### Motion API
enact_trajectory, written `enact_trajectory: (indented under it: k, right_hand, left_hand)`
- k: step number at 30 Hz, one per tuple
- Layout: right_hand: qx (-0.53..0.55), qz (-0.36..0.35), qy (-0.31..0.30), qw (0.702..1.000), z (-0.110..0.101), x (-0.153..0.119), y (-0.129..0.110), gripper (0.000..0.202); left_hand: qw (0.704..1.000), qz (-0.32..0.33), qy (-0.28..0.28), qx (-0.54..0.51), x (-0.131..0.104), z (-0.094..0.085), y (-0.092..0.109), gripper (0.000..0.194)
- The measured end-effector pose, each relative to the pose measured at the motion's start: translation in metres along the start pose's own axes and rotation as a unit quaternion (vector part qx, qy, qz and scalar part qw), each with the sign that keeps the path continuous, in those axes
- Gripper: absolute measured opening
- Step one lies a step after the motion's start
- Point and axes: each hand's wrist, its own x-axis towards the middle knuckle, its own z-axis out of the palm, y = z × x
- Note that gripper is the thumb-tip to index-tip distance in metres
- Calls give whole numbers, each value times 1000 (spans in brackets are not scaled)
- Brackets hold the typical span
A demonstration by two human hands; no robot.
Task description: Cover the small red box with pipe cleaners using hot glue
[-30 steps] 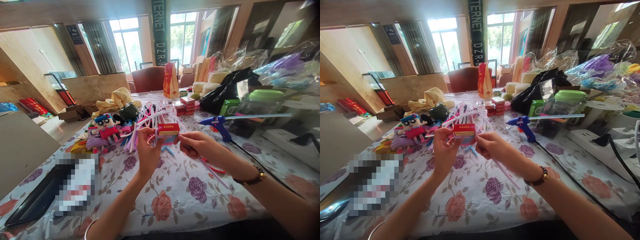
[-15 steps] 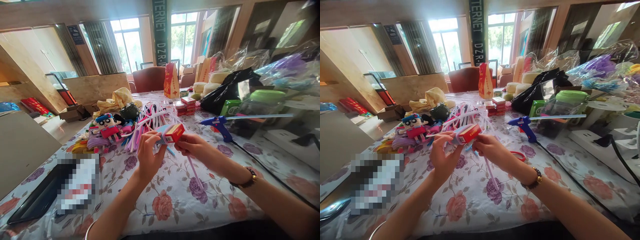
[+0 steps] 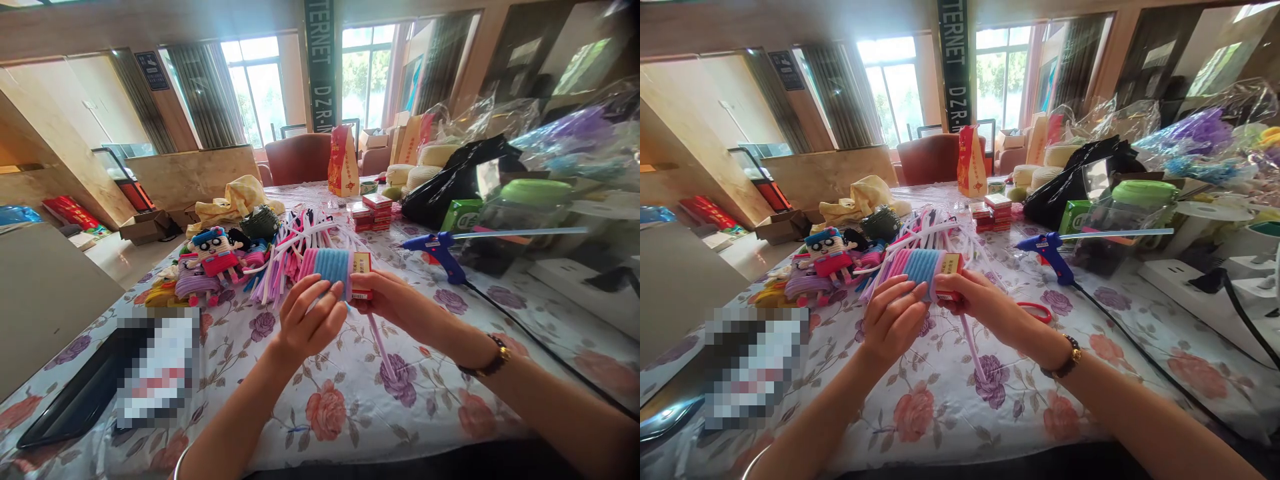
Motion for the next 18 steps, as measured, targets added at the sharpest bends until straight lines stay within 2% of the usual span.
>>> enact_trajectory:
  k: [3,7,11,18]
  right_hand:
    - [-13,-26,6,1000,-1,1,3,30]
    - [-73,-71,15,995,1,3,6,31]
    - [-108,-92,6,990,2,3,6,38]
    - [-138,-113,-11,984,1,3,7,39]
  left_hand:
    - [999,-41,-3,-10,-1,2,1,14]
    - [994,-98,-44,20,-3,5,2,34]
    - [992,-92,-82,24,-4,6,1,42]
    - [990,-92,-100,28,-5,6,-2,49]
